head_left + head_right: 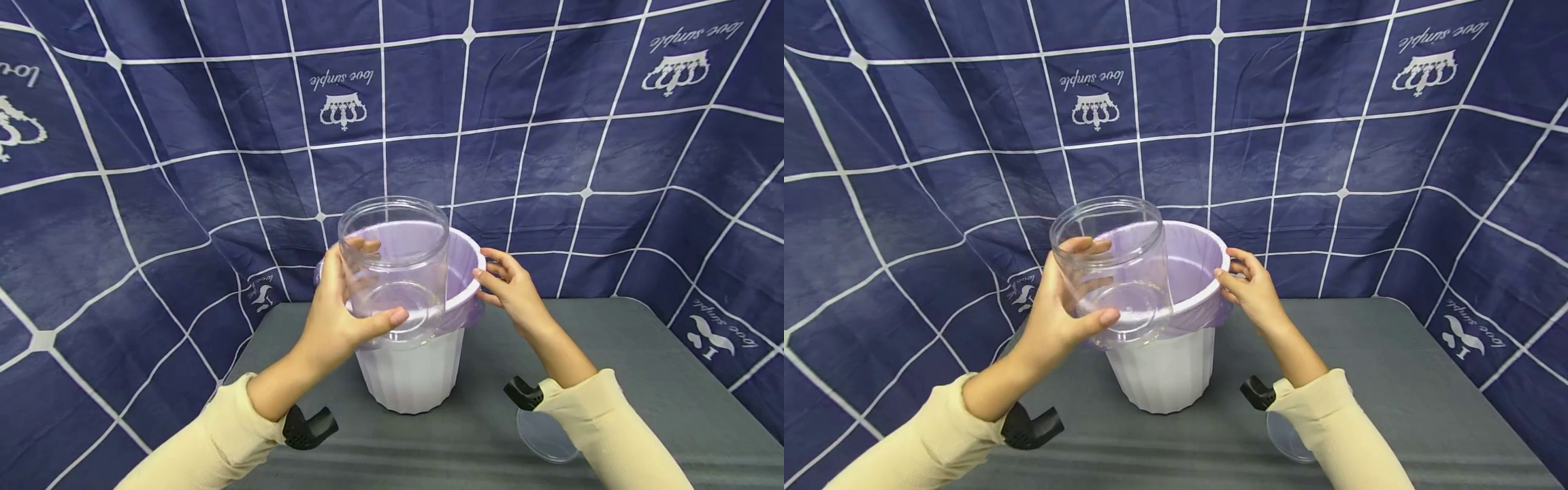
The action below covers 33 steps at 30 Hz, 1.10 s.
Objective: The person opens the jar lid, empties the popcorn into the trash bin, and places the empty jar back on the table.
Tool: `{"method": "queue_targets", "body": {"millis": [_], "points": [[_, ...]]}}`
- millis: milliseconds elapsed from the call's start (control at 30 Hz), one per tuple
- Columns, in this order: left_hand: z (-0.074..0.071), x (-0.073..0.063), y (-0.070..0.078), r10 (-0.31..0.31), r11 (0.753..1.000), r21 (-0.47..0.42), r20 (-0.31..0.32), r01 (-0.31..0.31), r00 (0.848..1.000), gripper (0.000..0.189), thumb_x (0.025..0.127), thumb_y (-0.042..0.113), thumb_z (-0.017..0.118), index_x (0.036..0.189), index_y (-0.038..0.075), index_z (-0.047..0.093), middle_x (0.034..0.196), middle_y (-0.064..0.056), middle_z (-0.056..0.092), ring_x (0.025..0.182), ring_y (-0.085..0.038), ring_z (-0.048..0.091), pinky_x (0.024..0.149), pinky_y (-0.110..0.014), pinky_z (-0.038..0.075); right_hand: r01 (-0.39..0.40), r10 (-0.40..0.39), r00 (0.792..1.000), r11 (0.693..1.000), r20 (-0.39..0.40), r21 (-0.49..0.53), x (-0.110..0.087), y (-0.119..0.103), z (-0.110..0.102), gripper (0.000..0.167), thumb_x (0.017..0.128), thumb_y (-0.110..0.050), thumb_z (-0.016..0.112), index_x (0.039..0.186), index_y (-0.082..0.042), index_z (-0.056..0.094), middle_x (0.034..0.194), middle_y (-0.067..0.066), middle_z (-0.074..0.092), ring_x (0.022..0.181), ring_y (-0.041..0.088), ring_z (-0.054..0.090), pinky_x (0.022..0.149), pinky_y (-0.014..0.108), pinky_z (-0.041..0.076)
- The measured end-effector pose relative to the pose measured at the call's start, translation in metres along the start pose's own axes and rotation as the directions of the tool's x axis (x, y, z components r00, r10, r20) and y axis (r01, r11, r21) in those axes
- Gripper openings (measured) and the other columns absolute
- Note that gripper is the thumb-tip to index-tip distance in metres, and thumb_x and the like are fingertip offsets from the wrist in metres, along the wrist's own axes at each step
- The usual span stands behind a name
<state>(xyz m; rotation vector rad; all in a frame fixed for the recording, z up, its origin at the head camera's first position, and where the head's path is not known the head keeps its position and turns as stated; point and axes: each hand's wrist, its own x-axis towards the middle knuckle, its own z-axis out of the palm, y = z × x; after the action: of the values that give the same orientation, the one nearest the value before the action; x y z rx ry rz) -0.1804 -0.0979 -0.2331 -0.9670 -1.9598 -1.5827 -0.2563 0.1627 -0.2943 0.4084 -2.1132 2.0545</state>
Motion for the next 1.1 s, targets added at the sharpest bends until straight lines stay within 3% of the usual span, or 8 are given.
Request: {"method": "queue_targets", "body": {"millis": [167, 433, 600, 900, 1100], "points": [[0.012, -0.016, 0.001, 0.048, 0.999, -0.018, 0.051, -0.047, 0.998, 0.091, 0.064, 0.052, 0.074, 0.125, 0.001, 0.029, 0.127, -0.004, 0.044, 0.116, -0.025, 0.041, 0.096, -0.036, 0.034, 0.005, -0.005, 1.000, 1.000, 0.000, -0.009, -0.001, -0.001, 0.000, 0.056, 0.089, -0.019, 0.057, 0.136, -0.002, 0.031, 0.121, 0.024, 0.042, 0.097, 0.018, 0.055, 0.079, 0.031, 0.049], [0.031, -0.045, -0.015, 0.079, 0.991, -0.119, 0.122, -0.064, 0.989, 0.093, 0.064, 0.044, 0.077, 0.129, 0.001, 0.027, 0.130, -0.008, 0.041, 0.115, -0.030, 0.042, 0.096, -0.040, 0.036, -0.010, 0.010, 1.000, 0.999, -0.002, -0.032, 0.000, -0.001, 0.000, 0.055, 0.090, -0.018, 0.055, 0.137, -0.004, 0.031, 0.123, 0.025, 0.041, 0.097, 0.018, 0.053, 0.076, 0.028, 0.049], [0.043, -0.067, -0.031, 0.111, 0.989, -0.114, 0.141, -0.095, 0.984, 0.096, 0.061, 0.034, 0.082, 0.132, 0.002, 0.025, 0.129, -0.016, 0.040, 0.114, -0.035, 0.042, 0.094, -0.042, 0.037, -0.011, 0.011, 1.000, 1.000, -0.006, 0.004, 0.001, 0.000, 0.001, 0.056, 0.089, -0.017, 0.057, 0.136, -0.003, 0.031, 0.122, 0.027, 0.041, 0.100, 0.025, 0.054, 0.077, 0.030, 0.050], [0.064, -0.108, -0.054, 0.068, 0.997, -0.044, 0.163, -0.061, 0.984, 0.102, 0.061, 0.029, 0.082, 0.134, 0.001, 0.016, 0.133, -0.014, 0.033, 0.118, -0.034, 0.036, 0.095, -0.044, 0.036, -0.012, 0.012, 1.000, 1.000, -0.001, 0.011, 0.001, 0.000, 0.001, 0.055, 0.089, -0.015, 0.056, 0.136, -0.002, 0.031, 0.122, 0.026, 0.041, 0.099, 0.024, 0.055, 0.077, 0.029, 0.050], [0.080, -0.134, -0.080, 0.049, 0.997, -0.063, 0.165, -0.039, 0.985, 0.103, 0.062, 0.023, 0.082, 0.133, -0.003, 0.012, 0.134, -0.015, 0.028, 0.117, -0.033, 0.038, 0.094, -0.043, 0.037, -0.009, 0.009, 1.000, 1.000, -0.004, 0.005, 0.000, 0.000, 0.002, 0.055, 0.089, -0.015, 0.056, 0.136, -0.002, 0.030, 0.122, 0.026, 0.042, 0.101, 0.028, 0.053, 0.077, 0.030, 0.050]]}}
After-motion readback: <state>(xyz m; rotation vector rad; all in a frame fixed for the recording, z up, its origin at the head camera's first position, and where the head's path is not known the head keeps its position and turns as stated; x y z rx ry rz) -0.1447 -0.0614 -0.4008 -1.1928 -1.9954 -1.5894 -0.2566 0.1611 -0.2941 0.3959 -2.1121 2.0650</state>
